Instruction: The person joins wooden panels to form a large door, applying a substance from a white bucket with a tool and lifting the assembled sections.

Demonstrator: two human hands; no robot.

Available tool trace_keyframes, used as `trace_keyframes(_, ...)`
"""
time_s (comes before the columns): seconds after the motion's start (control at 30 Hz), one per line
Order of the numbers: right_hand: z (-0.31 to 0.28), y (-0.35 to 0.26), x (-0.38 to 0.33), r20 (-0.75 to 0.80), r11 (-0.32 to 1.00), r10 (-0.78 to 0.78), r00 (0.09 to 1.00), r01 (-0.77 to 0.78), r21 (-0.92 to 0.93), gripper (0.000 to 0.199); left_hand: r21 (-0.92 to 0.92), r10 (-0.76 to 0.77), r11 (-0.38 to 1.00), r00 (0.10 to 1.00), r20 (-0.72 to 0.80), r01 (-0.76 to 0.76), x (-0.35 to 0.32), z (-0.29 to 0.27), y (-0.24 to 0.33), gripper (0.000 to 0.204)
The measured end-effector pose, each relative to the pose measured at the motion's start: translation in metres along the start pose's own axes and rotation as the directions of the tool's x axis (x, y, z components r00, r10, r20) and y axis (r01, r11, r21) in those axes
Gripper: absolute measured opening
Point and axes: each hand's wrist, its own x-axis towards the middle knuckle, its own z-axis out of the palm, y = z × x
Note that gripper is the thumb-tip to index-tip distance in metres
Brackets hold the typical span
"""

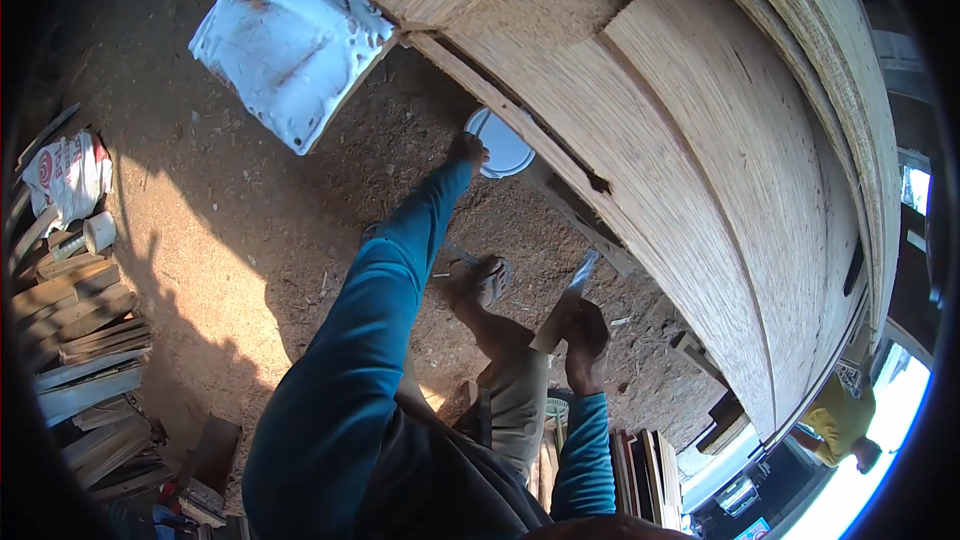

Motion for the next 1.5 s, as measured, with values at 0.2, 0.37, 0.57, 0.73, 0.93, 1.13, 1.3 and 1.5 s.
trace_keyframes(0.2, 0.055, 0.041, 0.153, 0.189, 0.942, -0.1, 0.977, 0.032, 0.334, 0.036, 0.219, 0.013, 0.974, 0.96, -0.278, 0.05, 0.002, -0.045, -0.043, 0.05)
trace_keyframes(0.37, 0.146, 0.135, 0.312, 0.142, 0.931, -0.09, 0.986, 0.032, 0.365, 0.038, 0.22, 0.202, 0.963, 0.956, -0.214, -0.155, -0.102, -0.089, -0.097, 0.063)
trace_keyframes(0.57, 0.214, 0.105, 0.36, -0.123, 0.978, -0.097, 0.988, 0.072, -0.194, 0.039, 0.249, -0.034, 0.961, 0.944, -0.327, 0.12, -0.193, -0.134, -0.139, 0.061)
trace_keyframes(0.73, 0.209, 0.136, 0.317, -0.127, 0.759, -0.44, 0.889, 0.292, -0.582, 0.039, -0.164, -0.001, 0.984, 0.921, -0.39, -0.069, -0.196, -0.128, -0.18, 0.061)
trace_keyframes(0.93, 0.108, 0.243, 0.108, 0.169, 0.786, -0.089, 0.982, 0.174, -0.594, 0.038, -0.651, -0.095, 0.732, 0.915, -0.392, -0.203, -0.241, -0.149, -0.222, 0.057)
trace_keyframes(1.13, -0.058, 0.137, -0.097, 0.195, 0.707, 0.617, 0.762, -0.428, -0.563, 0.037, -0.562, -0.292, 0.825, 0.899, -0.327, 0.063, -0.37, -0.294, -0.185, 0.035)
trace_keyframes(1.3, -0.064, 0.103, -0.209, 0.102, 0.642, 0.665, 0.74, -0.495, -0.586, 0.031, -0.704, -0.39, 0.71, 0.832, -0.395, -0.001, -0.381, -0.436, -0.131, 0.029)
trace_keyframes(1.5, -0.002, -0.028, -0.264, 0.058, 0.698, 0.716, 0.696, -0.711, -0.086, 0.035, -0.602, -0.061, 0.746, 0.872, -0.485, -0.283, -0.324, -0.587, 0.038, 0.047)
